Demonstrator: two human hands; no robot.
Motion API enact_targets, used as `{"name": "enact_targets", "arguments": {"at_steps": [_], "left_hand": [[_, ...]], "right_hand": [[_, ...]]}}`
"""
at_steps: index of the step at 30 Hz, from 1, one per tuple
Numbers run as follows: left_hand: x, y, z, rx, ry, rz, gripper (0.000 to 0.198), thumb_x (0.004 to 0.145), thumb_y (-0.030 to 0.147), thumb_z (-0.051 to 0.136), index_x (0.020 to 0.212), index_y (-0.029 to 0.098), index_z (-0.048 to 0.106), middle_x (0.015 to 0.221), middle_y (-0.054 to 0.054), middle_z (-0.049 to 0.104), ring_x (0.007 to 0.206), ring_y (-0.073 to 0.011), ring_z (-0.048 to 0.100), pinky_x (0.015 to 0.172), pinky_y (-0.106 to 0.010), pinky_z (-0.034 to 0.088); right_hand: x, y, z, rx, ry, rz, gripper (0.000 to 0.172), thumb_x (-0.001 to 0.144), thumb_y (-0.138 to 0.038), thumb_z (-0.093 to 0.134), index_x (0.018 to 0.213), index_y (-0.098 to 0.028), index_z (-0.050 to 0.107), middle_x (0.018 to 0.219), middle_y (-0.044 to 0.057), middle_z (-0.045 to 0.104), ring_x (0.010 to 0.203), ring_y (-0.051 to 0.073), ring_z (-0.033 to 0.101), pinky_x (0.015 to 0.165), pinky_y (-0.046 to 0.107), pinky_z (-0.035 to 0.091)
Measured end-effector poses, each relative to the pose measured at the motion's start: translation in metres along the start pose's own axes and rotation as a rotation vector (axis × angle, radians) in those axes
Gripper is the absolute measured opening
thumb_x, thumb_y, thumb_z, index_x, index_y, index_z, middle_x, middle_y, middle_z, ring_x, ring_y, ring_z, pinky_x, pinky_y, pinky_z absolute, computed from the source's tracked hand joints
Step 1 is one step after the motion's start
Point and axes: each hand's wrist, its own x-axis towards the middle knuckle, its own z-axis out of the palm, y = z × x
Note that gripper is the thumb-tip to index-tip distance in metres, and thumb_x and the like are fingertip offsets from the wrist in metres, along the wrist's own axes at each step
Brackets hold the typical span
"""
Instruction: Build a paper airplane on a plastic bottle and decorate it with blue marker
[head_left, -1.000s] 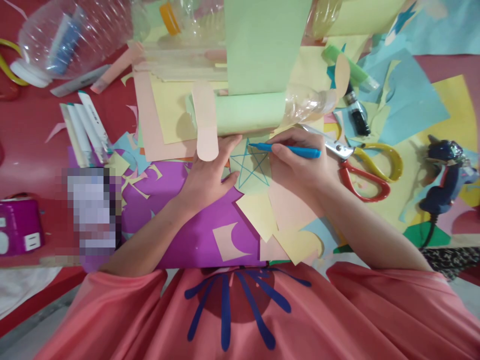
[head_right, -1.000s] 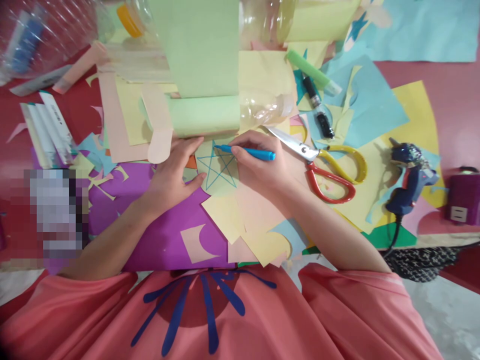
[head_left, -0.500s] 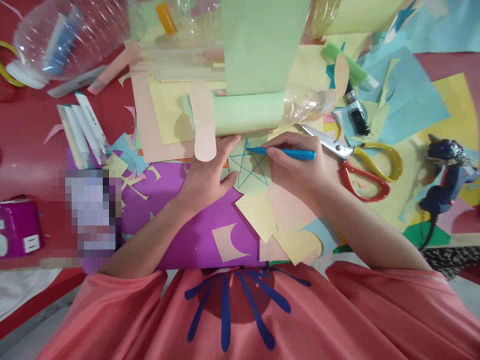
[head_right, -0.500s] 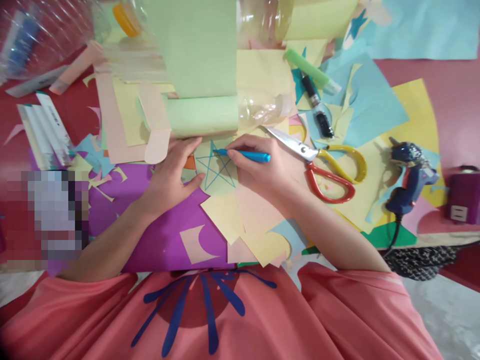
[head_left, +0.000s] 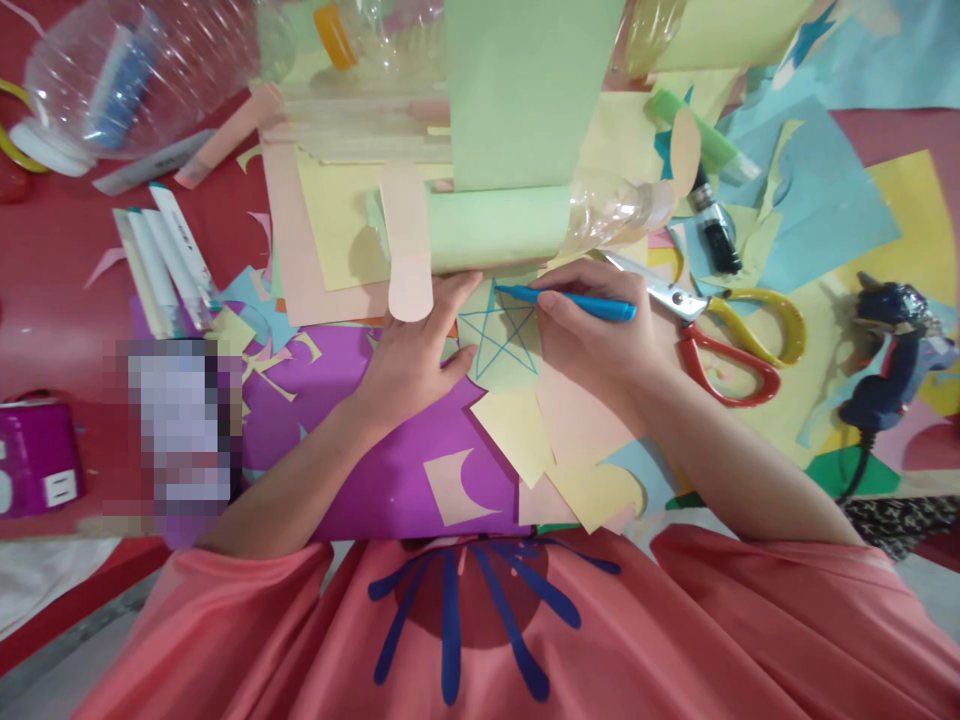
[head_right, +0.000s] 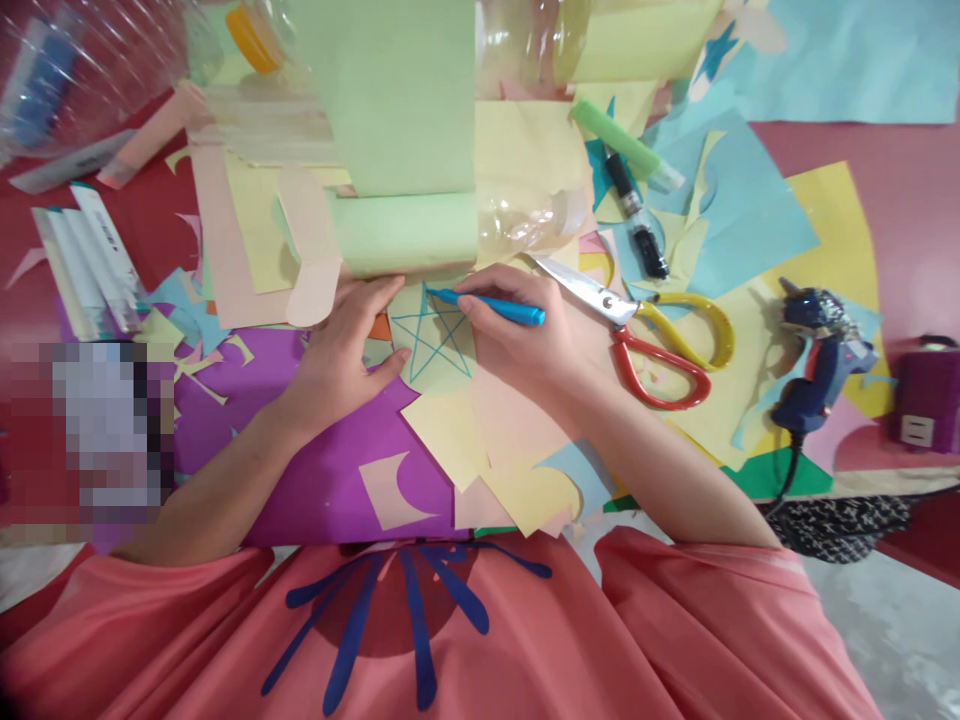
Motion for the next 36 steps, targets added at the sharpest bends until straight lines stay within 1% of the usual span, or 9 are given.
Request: {"name": "enact_targets", "arguments": {"at_steps": [4, 7, 10, 14, 18, 23, 29, 33, 36], "left_hand": [[-0.0001, 0.0007, -0.0006, 0.006, -0.014, -0.016, 0.056, 0.087, 0.018, 0.051, 0.14, 0.021, 0.033, 0.142, -0.01, 0.048, 0.134, -0.0254, 0.043, 0.112, -0.043, 0.038], [0.0005, 0.0013, -0.0015, 0.001, -0.024, -0.025, 0.058, 0.087, 0.019, 0.052, 0.141, 0.022, 0.032, 0.143, -0.009, 0.048, 0.135, -0.0259, 0.042, 0.112, -0.044, 0.037], [0.0009, 0.0016, -0.002, -0.006, -0.03, -0.028, 0.058, 0.086, 0.018, 0.052, 0.141, 0.022, 0.032, 0.143, -0.01, 0.047, 0.135, -0.0263, 0.042, 0.112, -0.045, 0.037], [0.0006, 0.0013, -0.0012, -0.002, -0.028, -0.025, 0.058, 0.087, 0.018, 0.051, 0.141, 0.022, 0.032, 0.143, -0.009, 0.047, 0.135, -0.0263, 0.042, 0.113, -0.045, 0.036], [0.0003, 0.0008, -0.0005, -0.001, -0.016, -0.016, 0.056, 0.087, 0.019, 0.051, 0.14, 0.021, 0.033, 0.143, -0.008, 0.048, 0.135, -0.0259, 0.043, 0.113, -0.044, 0.037], [0.0004, 0.0011, -0.0013, 0.003, -0.022, -0.02, 0.056, 0.087, 0.018, 0.05, 0.14, 0.022, 0.033, 0.143, -0.007, 0.048, 0.135, -0.0245, 0.043, 0.113, -0.042, 0.037], [0.0006, 0.0013, -0.001, 0.002, -0.025, -0.025, 0.056, 0.087, 0.018, 0.051, 0.14, 0.022, 0.033, 0.143, -0.008, 0.048, 0.135, -0.0248, 0.043, 0.112, -0.043, 0.037], [0.0003, 0.0007, -0.0005, -0.017, -0.013, -0.022, 0.057, 0.086, 0.019, 0.051, 0.141, 0.022, 0.033, 0.143, -0.008, 0.048, 0.135, -0.0254, 0.042, 0.112, -0.043, 0.037], [0.0, 0.0003, -0.0005, -0.016, -0.016, -0.027, 0.058, 0.086, 0.019, 0.052, 0.141, 0.023, 0.033, 0.143, -0.008, 0.048, 0.135, -0.0259, 0.042, 0.112, -0.044, 0.038]], "right_hand": [[-0.0008, -0.0018, 0.0006, -0.015, -0.021, -0.005, 0.003, 0.078, -0.023, 0.064, 0.076, -0.024, 0.066, 0.073, -0.002, 0.069, 0.066, 0.012, 0.063, 0.06, 0.027, 0.053], [-0.0008, -0.0032, 0.0011, 0.002, 0.015, 0.002, 0.004, 0.078, -0.025, 0.064, 0.074, -0.023, 0.066, 0.07, -0.003, 0.069, 0.064, 0.011, 0.063, 0.057, 0.026, 0.052], [-0.0003, -0.0032, 0.0012, 0.003, 0.043, 0.005, 0.004, 0.079, -0.026, 0.064, 0.076, -0.024, 0.067, 0.072, -0.002, 0.07, 0.065, 0.011, 0.063, 0.058, 0.025, 0.052], [0.0, -0.0029, 0.0014, -0.008, 0.013, -0.002, 0.002, 0.077, -0.023, 0.065, 0.076, -0.024, 0.067, 0.073, -0.003, 0.07, 0.066, 0.012, 0.064, 0.059, 0.026, 0.052], [-0.0015, -0.0043, 0.0019, 0.015, 0.007, -0.01, 0.007, 0.077, -0.02, 0.064, 0.071, -0.022, 0.066, 0.067, -0.003, 0.067, 0.061, 0.011, 0.062, 0.055, 0.025, 0.05], [-0.0019, -0.0046, 0.0001, 0.006, -0.047, 0.001, 0.006, 0.077, -0.024, 0.066, 0.071, -0.022, 0.067, 0.068, -0.002, 0.068, 0.062, 0.012, 0.061, 0.055, 0.025, 0.05], [-0.001, -0.0046, -0.0006, 0.03, -0.05, 0.001, 0.005, 0.077, -0.022, 0.066, 0.072, -0.023, 0.068, 0.068, -0.002, 0.069, 0.061, 0.012, 0.062, 0.054, 0.025, 0.049], [-0.0031, -0.0052, -0.0005, 0.021, -0.087, 0.049, 0.007, 0.078, -0.027, 0.067, 0.075, -0.021, 0.068, 0.071, -0.001, 0.07, 0.064, 0.013, 0.063, 0.056, 0.025, 0.05], [-0.0038, -0.0047, -0.0008, 0.026, -0.086, 0.037, 0.007, 0.078, -0.028, 0.067, 0.075, -0.021, 0.068, 0.07, -0.001, 0.069, 0.063, 0.012, 0.063, 0.056, 0.025, 0.05]]}}
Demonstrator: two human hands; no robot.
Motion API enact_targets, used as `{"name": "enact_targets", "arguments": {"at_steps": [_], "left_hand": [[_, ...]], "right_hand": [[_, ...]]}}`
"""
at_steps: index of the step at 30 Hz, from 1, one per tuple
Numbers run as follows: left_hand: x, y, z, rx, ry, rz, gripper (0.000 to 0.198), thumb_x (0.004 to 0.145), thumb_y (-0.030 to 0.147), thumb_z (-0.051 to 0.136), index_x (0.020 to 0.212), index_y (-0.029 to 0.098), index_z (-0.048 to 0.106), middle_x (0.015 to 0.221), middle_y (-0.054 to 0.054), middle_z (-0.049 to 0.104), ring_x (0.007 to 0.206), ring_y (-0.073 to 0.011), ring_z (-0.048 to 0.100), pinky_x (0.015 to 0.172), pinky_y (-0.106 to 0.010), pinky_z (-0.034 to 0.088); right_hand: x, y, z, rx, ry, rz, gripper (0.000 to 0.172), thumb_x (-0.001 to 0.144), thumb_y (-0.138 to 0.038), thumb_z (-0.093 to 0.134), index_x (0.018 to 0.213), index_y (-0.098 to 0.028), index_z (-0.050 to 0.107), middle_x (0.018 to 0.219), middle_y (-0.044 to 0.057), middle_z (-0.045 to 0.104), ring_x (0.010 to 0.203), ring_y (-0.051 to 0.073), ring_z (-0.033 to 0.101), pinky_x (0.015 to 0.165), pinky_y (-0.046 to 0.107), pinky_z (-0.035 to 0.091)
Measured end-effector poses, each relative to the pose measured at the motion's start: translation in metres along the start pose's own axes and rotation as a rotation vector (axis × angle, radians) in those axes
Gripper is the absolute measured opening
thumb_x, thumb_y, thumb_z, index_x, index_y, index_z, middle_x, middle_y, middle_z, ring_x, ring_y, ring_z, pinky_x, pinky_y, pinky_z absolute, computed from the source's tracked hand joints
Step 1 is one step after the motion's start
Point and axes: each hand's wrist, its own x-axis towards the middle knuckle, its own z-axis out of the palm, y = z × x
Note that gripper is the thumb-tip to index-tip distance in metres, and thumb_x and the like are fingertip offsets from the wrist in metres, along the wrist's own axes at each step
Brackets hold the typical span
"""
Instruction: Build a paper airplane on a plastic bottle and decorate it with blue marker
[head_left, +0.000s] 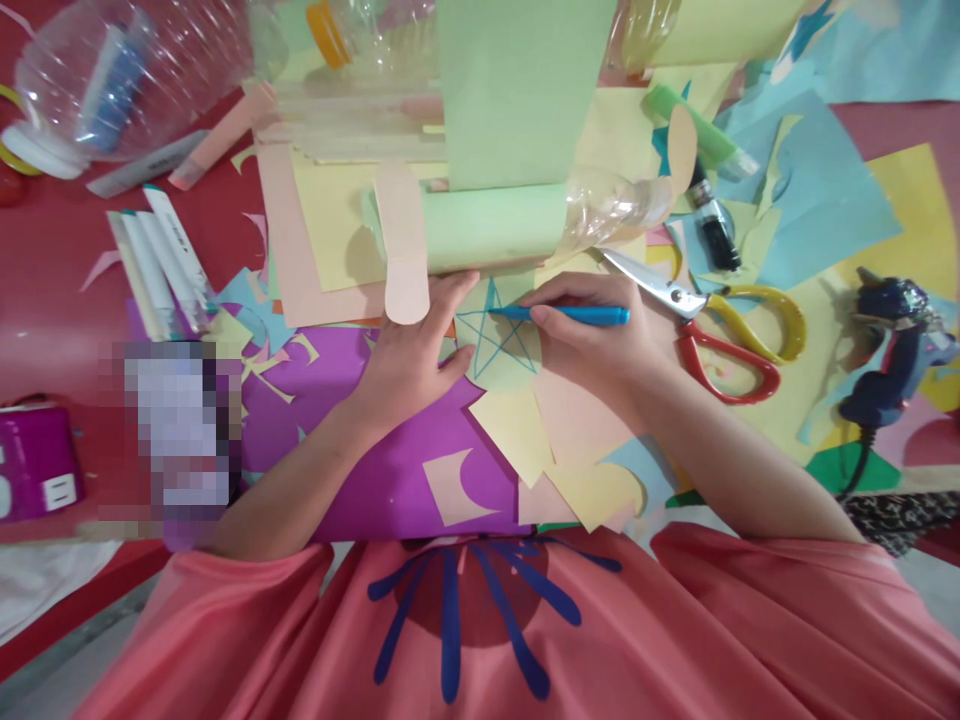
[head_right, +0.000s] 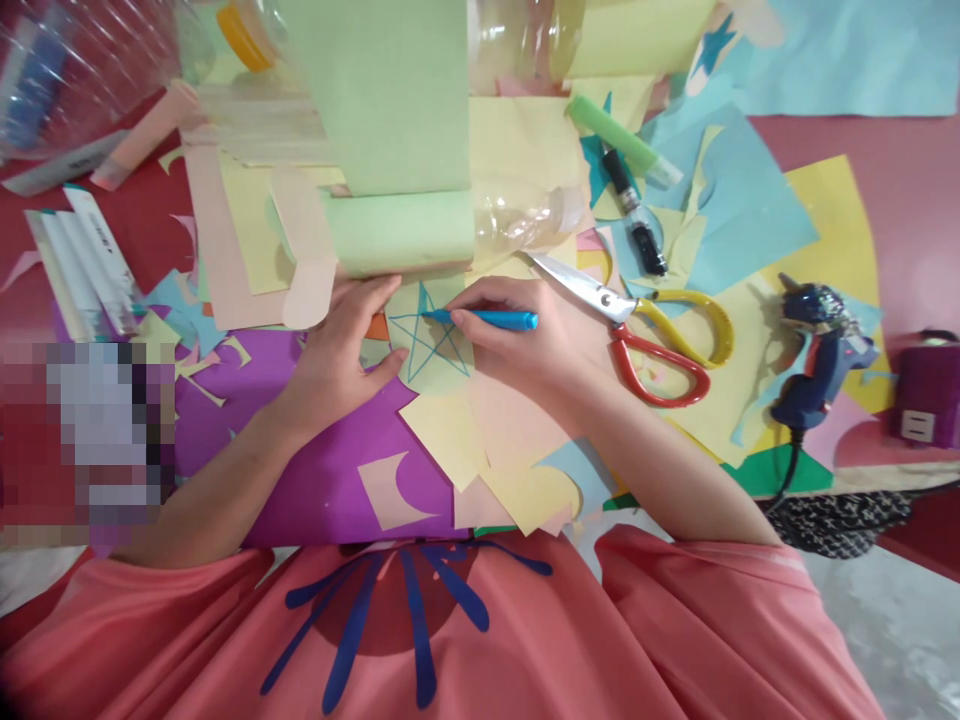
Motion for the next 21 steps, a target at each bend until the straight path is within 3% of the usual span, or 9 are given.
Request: {"name": "enact_targets", "arguments": {"at_steps": [6, 21], "left_hand": [[0.0009, 0.001, -0.0012, 0.004, -0.005, 0.005, 0.058, 0.086, 0.018, 0.051, 0.141, 0.021, 0.034, 0.142, -0.01, 0.048, 0.134, -0.0262, 0.043, 0.112, -0.045, 0.038], [0.0004, -0.0006, 0.0002, 0.007, 0.008, 0.009, 0.057, 0.087, 0.021, 0.05, 0.141, 0.022, 0.033, 0.143, -0.008, 0.048, 0.135, -0.0252, 0.042, 0.112, -0.042, 0.039]], "right_hand": [[0.0033, 0.0026, -0.0007, -0.032, 0.14, -0.065, 0.008, 0.079, -0.027, 0.064, 0.072, -0.023, 0.066, 0.069, -0.003, 0.067, 0.062, 0.011, 0.062, 0.056, 0.024, 0.05], [0.0026, 0.0008, 0.0001, -0.007, 0.048, -0.027, 0.007, 0.076, -0.018, 0.063, 0.072, -0.021, 0.067, 0.07, -0.002, 0.069, 0.064, 0.012, 0.062, 0.057, 0.026, 0.049]]}}
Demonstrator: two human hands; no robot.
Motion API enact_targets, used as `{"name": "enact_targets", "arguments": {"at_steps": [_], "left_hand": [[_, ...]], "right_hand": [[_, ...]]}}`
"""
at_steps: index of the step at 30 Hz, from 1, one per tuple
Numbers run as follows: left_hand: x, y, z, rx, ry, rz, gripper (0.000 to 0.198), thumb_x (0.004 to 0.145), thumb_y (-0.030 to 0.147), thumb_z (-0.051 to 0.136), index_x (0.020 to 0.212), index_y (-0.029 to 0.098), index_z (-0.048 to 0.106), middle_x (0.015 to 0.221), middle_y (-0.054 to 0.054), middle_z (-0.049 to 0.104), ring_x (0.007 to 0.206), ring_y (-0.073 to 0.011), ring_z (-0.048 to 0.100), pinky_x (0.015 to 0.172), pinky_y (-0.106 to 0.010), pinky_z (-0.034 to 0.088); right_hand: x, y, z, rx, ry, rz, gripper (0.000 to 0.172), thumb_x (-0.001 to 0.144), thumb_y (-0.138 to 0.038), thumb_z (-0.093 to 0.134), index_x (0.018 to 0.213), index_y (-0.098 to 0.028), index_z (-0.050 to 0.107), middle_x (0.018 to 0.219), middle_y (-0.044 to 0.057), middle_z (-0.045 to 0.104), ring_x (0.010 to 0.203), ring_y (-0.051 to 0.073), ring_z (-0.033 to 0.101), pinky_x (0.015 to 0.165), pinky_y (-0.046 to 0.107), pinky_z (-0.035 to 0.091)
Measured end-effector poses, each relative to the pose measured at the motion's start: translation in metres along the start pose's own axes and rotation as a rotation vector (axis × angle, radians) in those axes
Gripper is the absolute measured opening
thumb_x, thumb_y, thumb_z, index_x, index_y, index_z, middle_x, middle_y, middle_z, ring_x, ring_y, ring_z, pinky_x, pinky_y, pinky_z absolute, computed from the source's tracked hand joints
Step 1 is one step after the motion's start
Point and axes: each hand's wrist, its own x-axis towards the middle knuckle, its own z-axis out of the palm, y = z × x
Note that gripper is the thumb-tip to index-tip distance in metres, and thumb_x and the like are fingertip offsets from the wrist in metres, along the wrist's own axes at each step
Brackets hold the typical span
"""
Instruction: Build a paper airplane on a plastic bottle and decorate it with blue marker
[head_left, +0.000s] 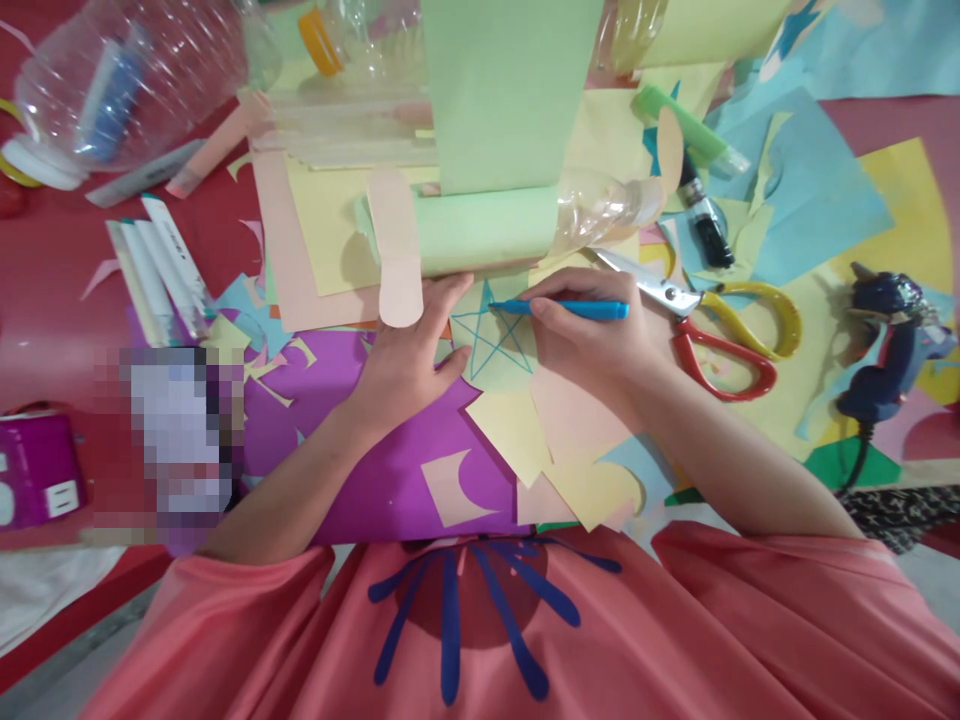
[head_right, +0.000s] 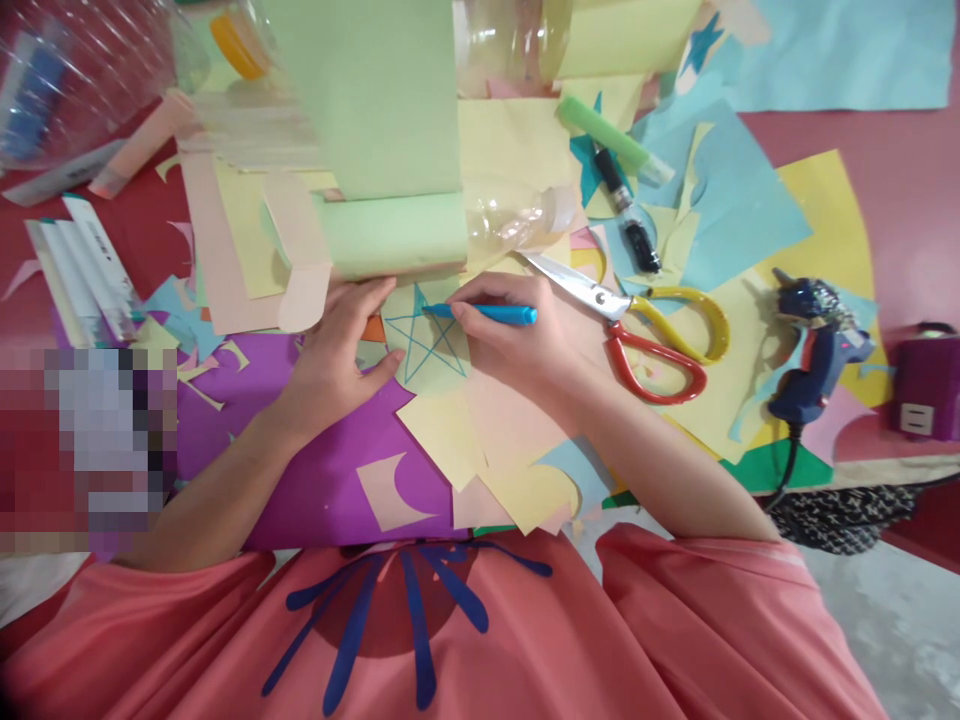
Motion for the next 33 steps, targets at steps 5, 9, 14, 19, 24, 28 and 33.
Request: {"name": "enact_targets", "arguments": {"at_steps": [5, 9, 14, 19, 24, 28, 33], "left_hand": [[0.0004, 0.0004, -0.0007, 0.009, -0.011, -0.011, 0.058, 0.086, 0.02, 0.052, 0.141, 0.024, 0.032, 0.143, -0.007, 0.048, 0.135, -0.0254, 0.042, 0.112, -0.043, 0.039], [0.0006, 0.0014, -0.0016, 0.012, -0.017, -0.016, 0.057, 0.087, 0.019, 0.052, 0.141, 0.023, 0.033, 0.143, -0.007, 0.048, 0.136, -0.0253, 0.042, 0.111, -0.044, 0.039], [-0.0007, -0.0005, 0.0005, 0.009, 0.006, 0.016, 0.056, 0.087, 0.02, 0.051, 0.141, 0.021, 0.033, 0.142, -0.009, 0.048, 0.135, -0.0252, 0.042, 0.111, -0.043, 0.038], [-0.001, -0.0026, 0.0025, 0.012, 0.018, 0.018, 0.058, 0.087, 0.02, 0.052, 0.141, 0.022, 0.032, 0.142, -0.009, 0.049, 0.134, -0.0253, 0.043, 0.111, -0.043, 0.039], [-0.0008, -0.0024, 0.0012, 0.009, 0.019, 0.03, 0.058, 0.087, 0.02, 0.052, 0.141, 0.022, 0.032, 0.142, -0.008, 0.049, 0.134, -0.0248, 0.042, 0.111, -0.042, 0.038], [-0.0006, -0.0012, 0.0003, 0.002, 0.017, 0.03, 0.057, 0.087, 0.021, 0.051, 0.141, 0.022, 0.032, 0.142, -0.008, 0.049, 0.135, -0.0249, 0.042, 0.112, -0.042, 0.037], [-0.0008, -0.0013, 0.0009, 0.01, 0.014, 0.023, 0.058, 0.087, 0.021, 0.051, 0.141, 0.022, 0.032, 0.142, -0.008, 0.049, 0.134, -0.0249, 0.043, 0.111, -0.042, 0.039]], "right_hand": [[0.0005, 0.0002, -0.0004, 0.005, 0.001, -0.006, 0.008, 0.076, -0.024, 0.064, 0.069, -0.021, 0.066, 0.067, -0.002, 0.069, 0.061, 0.012, 0.061, 0.055, 0.025, 0.048], [0.0018, 0.0019, -0.0009, 0.002, 0.051, -0.033, 0.007, 0.077, -0.022, 0.063, 0.071, -0.023, 0.066, 0.067, -0.003, 0.068, 0.061, 0.011, 0.06, 0.055, 0.024, 0.049], [0.0012, 0.0012, -0.0003, -0.012, 0.044, -0.044, 0.009, 0.077, -0.015, 0.062, 0.073, -0.022, 0.066, 0.069, -0.003, 0.067, 0.063, 0.011, 0.061, 0.056, 0.024, 0.048], [-0.0001, 0.0015, 0.0, -0.014, -0.001, -0.021, 0.009, 0.078, -0.018, 0.062, 0.071, -0.019, 0.065, 0.067, -0.002, 0.066, 0.06, 0.01, 0.059, 0.054, 0.024, 0.046], [0.0011, 0.0028, -0.0012, 0.009, 0.027, -0.042, 0.008, 0.077, -0.018, 0.062, 0.07, -0.02, 0.065, 0.067, -0.003, 0.067, 0.061, 0.01, 0.059, 0.054, 0.023, 0.046], [0.0013, 0.0014, -0.0009, 0.004, 0.052, -0.038, 0.008, 0.077, -0.017, 0.062, 0.07, -0.021, 0.066, 0.067, -0.002, 0.068, 0.061, 0.01, 0.06, 0.055, 0.024, 0.047], [0.001, 0.0005, -0.0005, 0.007, 0.014, -0.016, 0.009, 0.077, -0.019, 0.061, 0.069, -0.02, 0.065, 0.066, -0.002, 0.067, 0.059, 0.011, 0.059, 0.053, 0.024, 0.046]]}}
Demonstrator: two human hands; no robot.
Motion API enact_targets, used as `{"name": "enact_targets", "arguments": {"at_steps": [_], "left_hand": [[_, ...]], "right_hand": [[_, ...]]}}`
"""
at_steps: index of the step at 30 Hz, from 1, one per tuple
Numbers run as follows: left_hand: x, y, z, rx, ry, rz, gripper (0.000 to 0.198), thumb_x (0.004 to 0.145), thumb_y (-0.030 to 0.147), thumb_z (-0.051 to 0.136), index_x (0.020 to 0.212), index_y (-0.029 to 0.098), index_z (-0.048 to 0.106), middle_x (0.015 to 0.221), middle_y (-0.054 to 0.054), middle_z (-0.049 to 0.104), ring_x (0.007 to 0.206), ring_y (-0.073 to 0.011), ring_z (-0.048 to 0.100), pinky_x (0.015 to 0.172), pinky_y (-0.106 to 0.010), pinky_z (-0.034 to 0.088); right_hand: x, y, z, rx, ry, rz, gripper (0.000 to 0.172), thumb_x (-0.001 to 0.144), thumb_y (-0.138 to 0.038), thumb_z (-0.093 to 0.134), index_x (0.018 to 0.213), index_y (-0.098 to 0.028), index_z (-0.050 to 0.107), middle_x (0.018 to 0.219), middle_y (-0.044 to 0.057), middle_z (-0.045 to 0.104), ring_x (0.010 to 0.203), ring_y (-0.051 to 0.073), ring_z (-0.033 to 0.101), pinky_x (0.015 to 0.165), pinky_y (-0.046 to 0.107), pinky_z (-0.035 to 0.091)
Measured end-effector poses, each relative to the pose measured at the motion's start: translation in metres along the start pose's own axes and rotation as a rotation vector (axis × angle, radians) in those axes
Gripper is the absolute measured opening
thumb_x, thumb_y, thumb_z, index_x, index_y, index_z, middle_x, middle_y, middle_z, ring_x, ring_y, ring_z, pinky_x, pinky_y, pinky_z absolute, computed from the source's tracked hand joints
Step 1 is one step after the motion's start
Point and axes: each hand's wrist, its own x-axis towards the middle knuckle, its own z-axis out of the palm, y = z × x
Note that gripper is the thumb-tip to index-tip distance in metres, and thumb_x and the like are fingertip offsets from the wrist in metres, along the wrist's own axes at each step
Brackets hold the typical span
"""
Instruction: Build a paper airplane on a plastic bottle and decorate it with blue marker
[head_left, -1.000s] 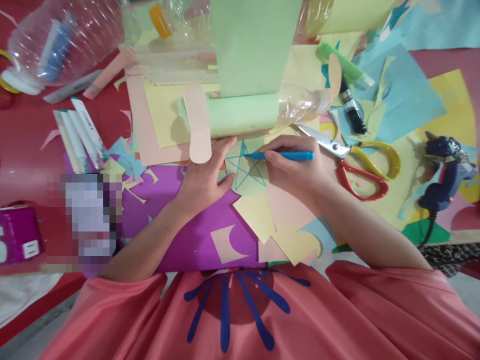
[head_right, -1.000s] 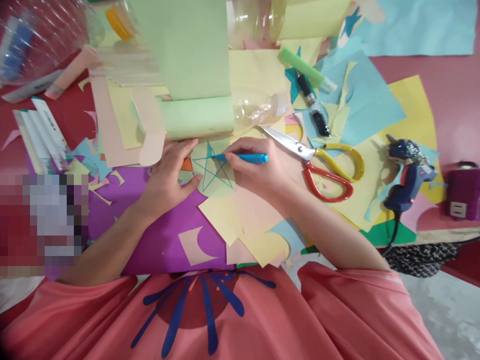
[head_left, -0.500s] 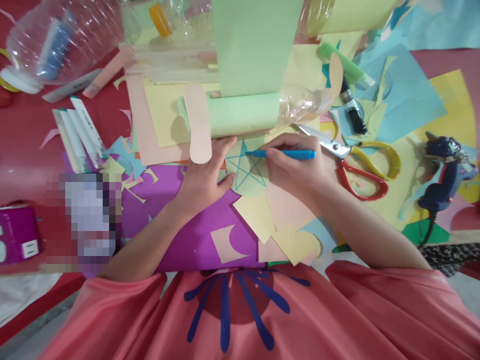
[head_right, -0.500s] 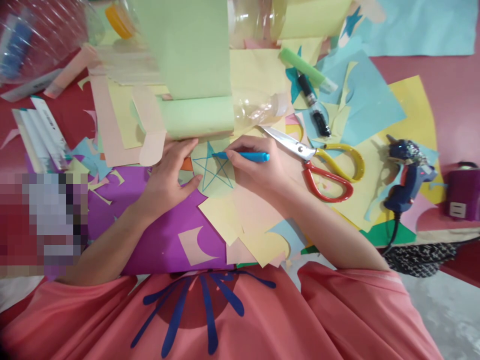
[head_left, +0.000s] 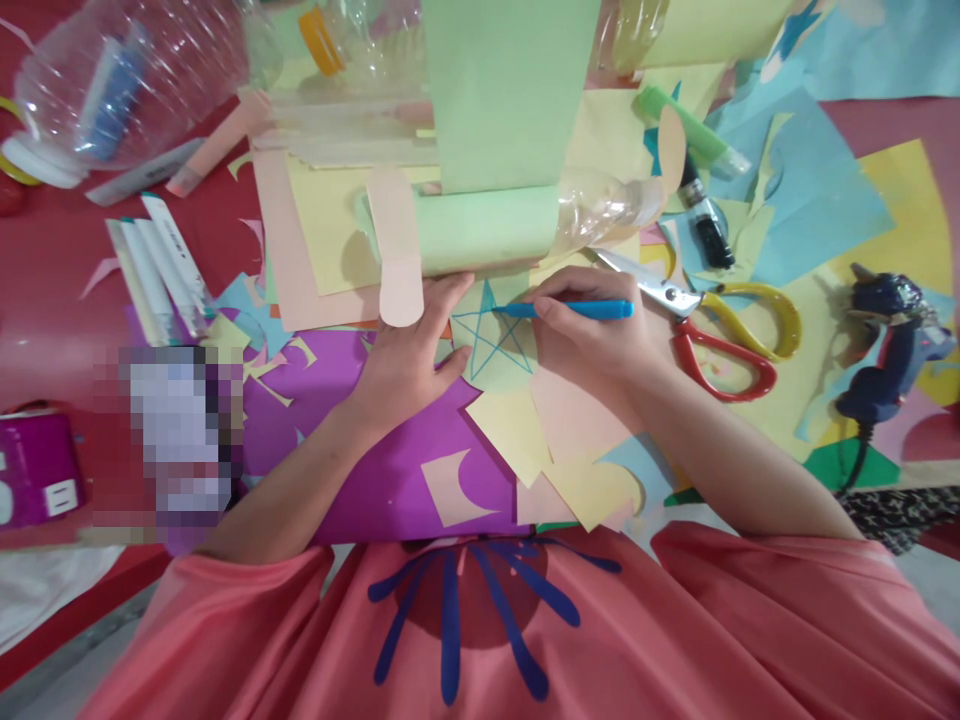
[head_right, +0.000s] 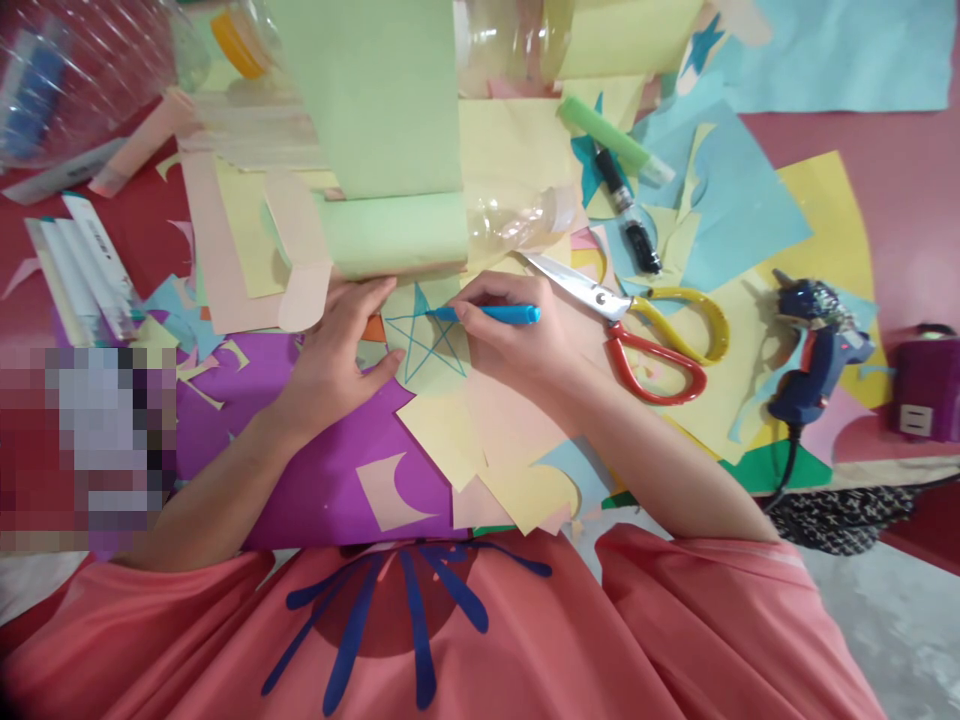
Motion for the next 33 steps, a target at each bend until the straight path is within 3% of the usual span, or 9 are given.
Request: {"name": "enact_targets", "arguments": {"at_steps": [17, 27, 33], "left_hand": [[0.0, 0.001, -0.001, 0.003, -0.034, -0.041, 0.059, 0.087, 0.021, 0.051, 0.142, 0.023, 0.031, 0.143, -0.007, 0.048, 0.135, -0.0249, 0.042, 0.111, -0.043, 0.038], [0.0, 0.002, -0.001, 0.004, -0.052, -0.056, 0.058, 0.087, 0.022, 0.05, 0.142, 0.02, 0.032, 0.143, -0.009, 0.047, 0.136, -0.0256, 0.04, 0.111, -0.043, 0.037], [0.001, 0.002, -0.001, 0.003, -0.036, -0.043, 0.058, 0.086, 0.023, 0.05, 0.141, 0.02, 0.033, 0.143, -0.01, 0.047, 0.135, -0.0257, 0.041, 0.111, -0.043, 0.036]], "right_hand": [[-0.001, 0.0, 0.0, -0.022, 0.02, -0.025, 0.011, 0.078, -0.02, 0.059, 0.068, -0.02, 0.063, 0.064, -0.002, 0.064, 0.059, 0.01, 0.057, 0.052, 0.024, 0.045], [-0.006, -0.005, 0.002, 0.123, 0.09, -0.003, 0.021, 0.081, -0.041, 0.063, 0.074, -0.021, 0.065, 0.067, -0.001, 0.065, 0.062, 0.01, 0.06, 0.059, 0.024, 0.05], [-0.015, -0.004, 0.011, 0.188, 0.01, 0.103, 0.021, 0.076, -0.04, 0.07, 0.077, -0.02, 0.066, 0.068, -0.001, 0.065, 0.061, 0.01, 0.06, 0.056, 0.023, 0.048]]}}
